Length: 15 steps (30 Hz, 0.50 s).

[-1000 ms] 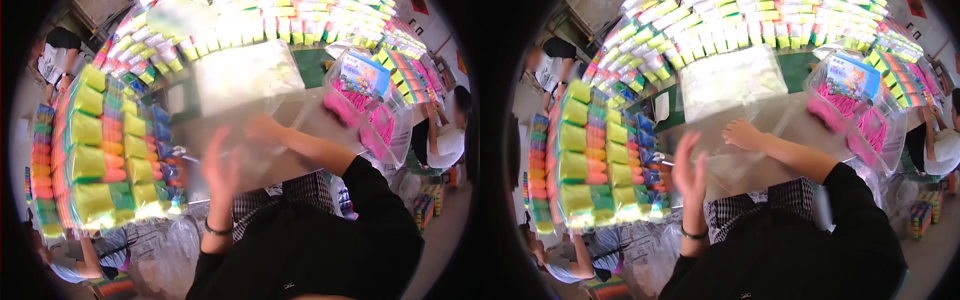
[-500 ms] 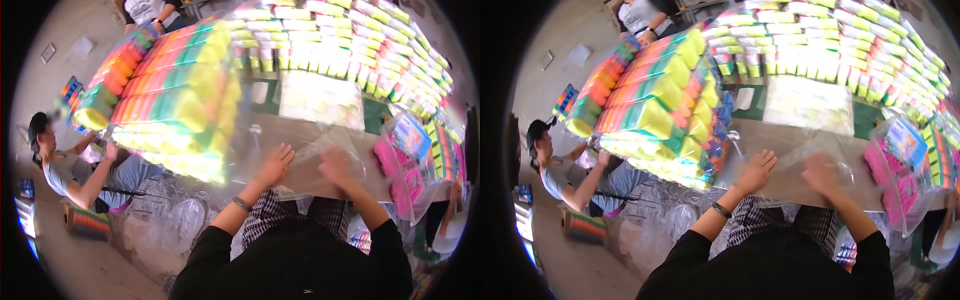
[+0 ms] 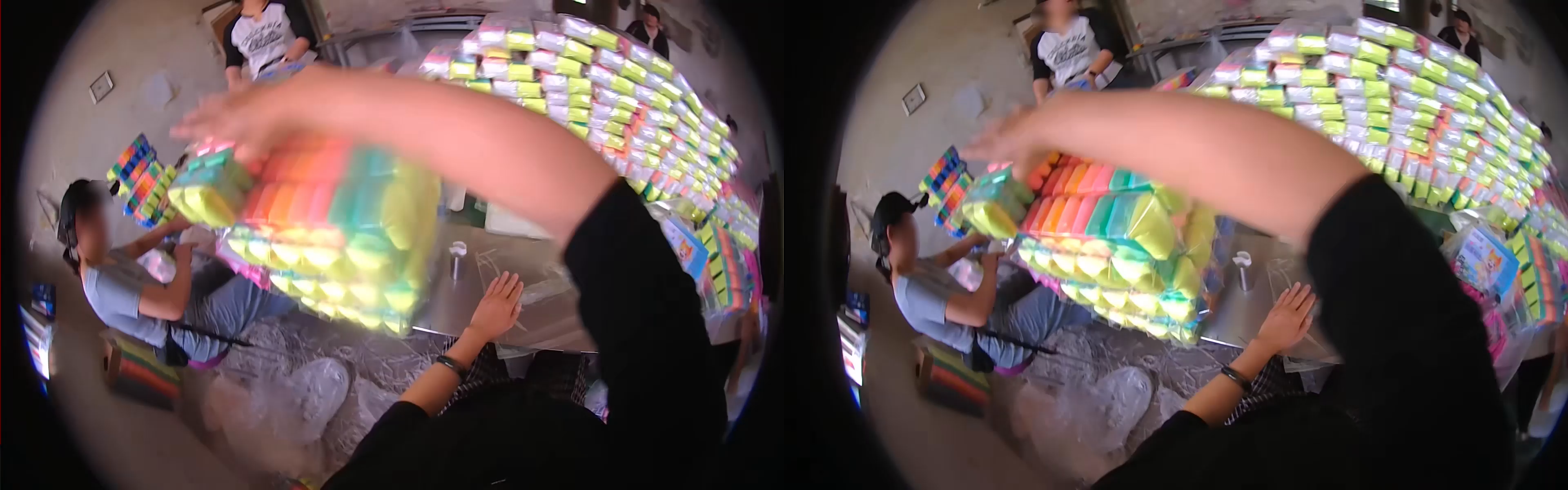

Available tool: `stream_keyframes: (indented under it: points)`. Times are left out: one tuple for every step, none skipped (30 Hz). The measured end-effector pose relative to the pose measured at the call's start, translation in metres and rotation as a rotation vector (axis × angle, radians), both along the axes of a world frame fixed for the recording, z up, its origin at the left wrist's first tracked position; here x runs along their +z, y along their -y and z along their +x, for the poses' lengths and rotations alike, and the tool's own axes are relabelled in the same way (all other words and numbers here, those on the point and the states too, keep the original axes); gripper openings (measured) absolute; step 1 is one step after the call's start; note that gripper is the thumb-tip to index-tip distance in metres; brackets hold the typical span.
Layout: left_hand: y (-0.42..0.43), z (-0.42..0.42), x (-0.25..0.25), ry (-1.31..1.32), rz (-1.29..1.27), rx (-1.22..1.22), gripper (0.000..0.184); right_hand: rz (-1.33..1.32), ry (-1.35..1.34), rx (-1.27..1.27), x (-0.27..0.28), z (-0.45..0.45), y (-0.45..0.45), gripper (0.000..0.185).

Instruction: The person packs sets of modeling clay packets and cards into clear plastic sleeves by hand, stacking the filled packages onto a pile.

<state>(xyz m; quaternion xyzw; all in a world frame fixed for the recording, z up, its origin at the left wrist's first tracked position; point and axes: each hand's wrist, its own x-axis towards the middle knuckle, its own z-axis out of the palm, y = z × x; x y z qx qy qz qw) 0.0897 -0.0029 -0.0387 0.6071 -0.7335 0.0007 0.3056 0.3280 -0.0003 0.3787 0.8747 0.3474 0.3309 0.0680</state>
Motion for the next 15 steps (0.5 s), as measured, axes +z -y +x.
stream_keyframes:
  points:
    - [-0.005, 0.002, 0.009, -0.147, -0.050, -0.042, 0.047, 0.025, -0.127, -0.033, -0.010, 0.015, -0.001, 0.083]
    - [-0.007, 0.004, 0.008, -0.146, -0.039, -0.080, 0.047, -0.047, -0.133, -0.117, -0.010, -0.001, -0.007, 0.086]
    - [-0.006, 0.005, 0.006, -0.140, -0.037, -0.112, 0.047, -0.113, -0.147, -0.207, -0.011, -0.017, -0.011, 0.088]
    - [-0.003, 0.002, 0.004, -0.085, 0.043, -0.056, 0.048, -0.094, 0.081, -0.139, -0.023, 0.009, -0.002, 0.080]
    - [0.002, -0.002, 0.005, -0.026, 0.117, -0.010, 0.048, -0.057, 0.107, -0.084, -0.022, 0.001, 0.005, 0.074]
    - [-0.013, -0.009, 0.040, -0.175, 0.219, 0.063, 0.050, -0.023, 0.135, -0.049, -0.021, -0.020, 0.012, 0.068]
    - [-0.002, -0.004, 0.015, 0.025, 0.104, 0.048, 0.050, 0.011, 0.167, -0.136, -0.018, -0.058, 0.023, 0.057]
    - [0.006, -0.003, -0.013, 0.210, -0.028, 0.024, 0.050, 0.141, 0.175, -0.166, -0.020, -0.102, 0.040, 0.056]
    - [0.004, -0.005, -0.013, 0.233, -0.030, 0.013, 0.051, 0.267, 0.195, -0.190, -0.024, -0.148, 0.056, 0.055]
    - [0.005, -0.005, -0.010, 0.258, -0.036, 0.010, 0.051, 0.423, 0.281, -0.125, -0.038, -0.199, 0.076, 0.052]
    - [0.005, -0.006, -0.003, 0.234, 0.024, -0.016, 0.051, 0.638, 0.280, -0.035, -0.057, -0.256, 0.089, 0.049]
    - [0.006, -0.006, 0.003, 0.212, 0.087, -0.031, 0.051, 0.543, 0.346, -0.183, -0.085, -0.310, 0.104, 0.049]
    - [0.007, -0.006, -0.001, 0.272, 0.069, -0.031, 0.052, 0.799, 0.257, -0.251, -0.124, -0.364, 0.107, 0.047]
    - [0.007, -0.003, -0.009, 0.332, 0.050, -0.028, 0.052, 1.292, 0.077, -0.248, -0.181, -0.411, 0.096, 0.045]
    - [0.005, -0.006, 0.000, 0.329, 0.083, -0.038, 0.054, 1.764, -0.050, -0.097, -0.242, -0.451, 0.079, 0.043]
